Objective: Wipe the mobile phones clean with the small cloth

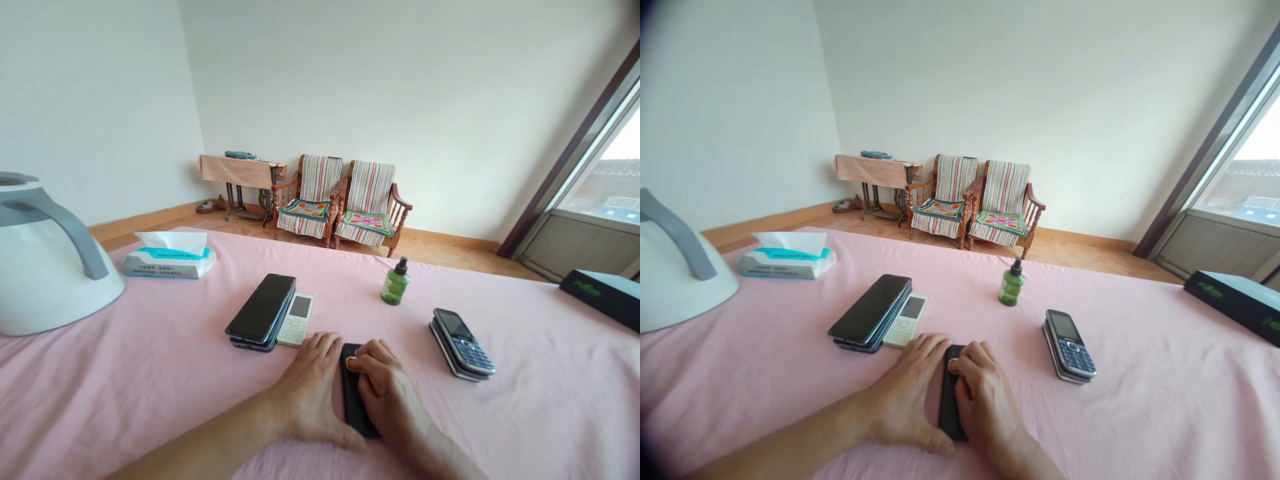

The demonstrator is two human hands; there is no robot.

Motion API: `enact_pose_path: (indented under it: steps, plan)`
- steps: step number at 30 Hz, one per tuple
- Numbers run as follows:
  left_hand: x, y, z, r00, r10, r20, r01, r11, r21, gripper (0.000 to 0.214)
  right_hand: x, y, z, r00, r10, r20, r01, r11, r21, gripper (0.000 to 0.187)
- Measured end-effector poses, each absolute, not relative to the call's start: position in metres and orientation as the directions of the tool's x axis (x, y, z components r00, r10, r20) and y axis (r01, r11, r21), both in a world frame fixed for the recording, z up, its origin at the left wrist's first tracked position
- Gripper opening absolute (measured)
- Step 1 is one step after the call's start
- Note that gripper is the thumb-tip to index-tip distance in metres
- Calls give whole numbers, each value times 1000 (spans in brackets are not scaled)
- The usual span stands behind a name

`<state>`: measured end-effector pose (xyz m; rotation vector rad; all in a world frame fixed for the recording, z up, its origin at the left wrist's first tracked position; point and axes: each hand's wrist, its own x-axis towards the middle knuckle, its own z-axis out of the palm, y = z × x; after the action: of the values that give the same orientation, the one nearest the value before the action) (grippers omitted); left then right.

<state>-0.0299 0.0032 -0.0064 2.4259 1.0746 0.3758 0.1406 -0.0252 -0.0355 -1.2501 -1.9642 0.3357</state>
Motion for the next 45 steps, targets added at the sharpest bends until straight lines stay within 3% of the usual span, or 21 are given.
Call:
enact_pose_path:
  steps: [7, 24, 31, 36, 45]
  plan:
    - [-31, 3, -2, 653, 757, -24, 661, -554, 506, 116, 149, -20, -38, -135, 888, 440, 698, 400, -594, 25]
    - [-32, 6, -9, 661, 746, 79, 600, -589, 541, 102, 139, -29, -36, -223, 880, 419, 641, 457, -617, 26]
    - [-32, 5, -7, 660, 750, 51, 620, -581, 527, 106, 143, -28, -33, -136, 905, 404, 696, 377, -610, 27]
    - [-30, 4, -5, 664, 747, 6, 637, -571, 518, 109, 138, -26, -33, -251, 873, 419, 649, 473, -596, 34]
    - [-32, 5, -8, 668, 744, 12, 623, -568, 538, 113, 145, -24, -39, -173, 870, 461, 707, 436, -557, 30]
